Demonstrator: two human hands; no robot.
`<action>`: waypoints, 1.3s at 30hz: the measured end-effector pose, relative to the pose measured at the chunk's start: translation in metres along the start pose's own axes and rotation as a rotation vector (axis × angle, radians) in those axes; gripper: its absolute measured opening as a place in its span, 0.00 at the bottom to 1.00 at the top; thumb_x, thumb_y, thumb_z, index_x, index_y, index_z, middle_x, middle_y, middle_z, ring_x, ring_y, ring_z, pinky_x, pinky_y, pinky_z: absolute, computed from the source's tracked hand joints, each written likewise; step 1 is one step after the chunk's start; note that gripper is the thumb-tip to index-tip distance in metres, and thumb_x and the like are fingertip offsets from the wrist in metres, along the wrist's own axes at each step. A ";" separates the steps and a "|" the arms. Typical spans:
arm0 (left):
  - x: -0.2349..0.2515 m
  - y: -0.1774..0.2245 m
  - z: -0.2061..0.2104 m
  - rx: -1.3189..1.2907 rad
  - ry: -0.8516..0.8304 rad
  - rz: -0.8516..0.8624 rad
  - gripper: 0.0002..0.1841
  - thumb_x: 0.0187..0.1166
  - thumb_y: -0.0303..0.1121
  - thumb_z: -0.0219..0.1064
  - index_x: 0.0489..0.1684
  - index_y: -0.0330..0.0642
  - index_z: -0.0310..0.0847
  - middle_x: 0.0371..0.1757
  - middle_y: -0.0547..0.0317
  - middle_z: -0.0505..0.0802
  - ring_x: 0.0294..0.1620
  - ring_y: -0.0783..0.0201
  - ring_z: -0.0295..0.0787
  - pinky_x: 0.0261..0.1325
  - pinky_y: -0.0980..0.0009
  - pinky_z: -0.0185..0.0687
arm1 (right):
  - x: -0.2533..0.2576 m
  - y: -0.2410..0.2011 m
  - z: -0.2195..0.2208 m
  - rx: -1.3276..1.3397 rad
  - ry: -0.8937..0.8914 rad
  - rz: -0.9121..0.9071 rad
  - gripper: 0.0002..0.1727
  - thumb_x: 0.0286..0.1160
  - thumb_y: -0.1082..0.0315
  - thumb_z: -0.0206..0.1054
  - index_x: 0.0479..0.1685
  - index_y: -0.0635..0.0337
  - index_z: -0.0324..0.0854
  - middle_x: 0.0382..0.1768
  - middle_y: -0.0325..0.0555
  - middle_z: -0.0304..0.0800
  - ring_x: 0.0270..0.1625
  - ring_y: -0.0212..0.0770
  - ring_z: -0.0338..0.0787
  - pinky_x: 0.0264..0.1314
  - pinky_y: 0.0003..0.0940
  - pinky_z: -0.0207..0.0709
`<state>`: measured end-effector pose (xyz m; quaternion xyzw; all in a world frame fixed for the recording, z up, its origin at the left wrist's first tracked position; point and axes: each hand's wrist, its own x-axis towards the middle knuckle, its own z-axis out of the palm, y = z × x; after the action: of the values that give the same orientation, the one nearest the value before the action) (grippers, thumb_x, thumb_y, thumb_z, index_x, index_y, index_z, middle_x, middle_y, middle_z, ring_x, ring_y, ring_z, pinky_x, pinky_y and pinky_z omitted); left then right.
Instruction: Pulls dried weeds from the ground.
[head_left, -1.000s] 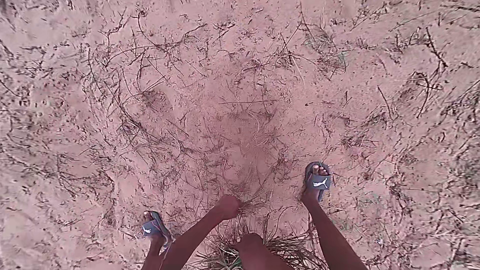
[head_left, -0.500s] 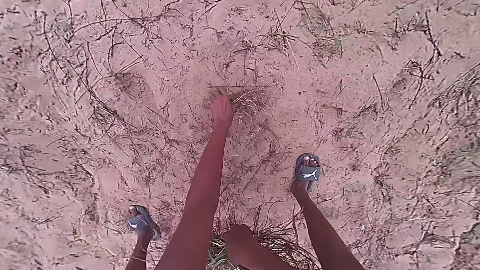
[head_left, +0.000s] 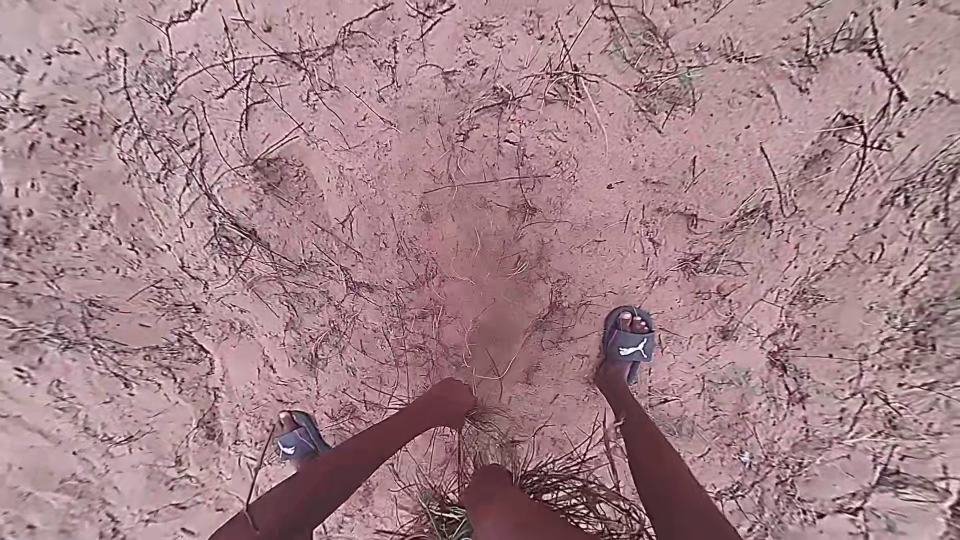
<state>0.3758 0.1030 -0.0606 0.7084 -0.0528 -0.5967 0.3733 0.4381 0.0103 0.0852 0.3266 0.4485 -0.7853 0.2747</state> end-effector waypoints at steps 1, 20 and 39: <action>-0.001 -0.002 0.001 0.028 -0.005 0.007 0.21 0.78 0.33 0.70 0.67 0.31 0.80 0.60 0.30 0.89 0.64 0.30 0.85 0.61 0.33 0.77 | -0.005 -0.001 -0.002 -0.026 -0.029 -0.010 0.24 0.84 0.63 0.64 0.67 0.78 0.78 0.74 0.72 0.77 0.78 0.68 0.77 0.72 0.68 0.69; 0.088 -0.010 -0.224 -0.007 0.959 -0.435 0.27 0.82 0.25 0.62 0.79 0.24 0.64 0.65 0.24 0.85 0.65 0.27 0.85 0.60 0.37 0.82 | -0.065 0.005 -0.041 0.050 0.034 0.008 0.27 0.86 0.63 0.63 0.76 0.76 0.71 0.81 0.69 0.70 0.82 0.62 0.71 0.76 0.60 0.63; -0.011 -0.030 0.125 0.020 -0.297 -0.057 0.15 0.82 0.27 0.64 0.63 0.33 0.83 0.62 0.33 0.89 0.66 0.32 0.85 0.65 0.35 0.79 | -0.002 0.008 0.003 -0.084 -0.067 -0.073 0.25 0.82 0.56 0.67 0.58 0.76 0.82 0.63 0.73 0.84 0.68 0.69 0.83 0.64 0.71 0.73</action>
<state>0.2510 0.0724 -0.0707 0.6171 -0.0930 -0.7048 0.3373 0.4443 0.0042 0.0842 0.2719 0.4832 -0.7857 0.2744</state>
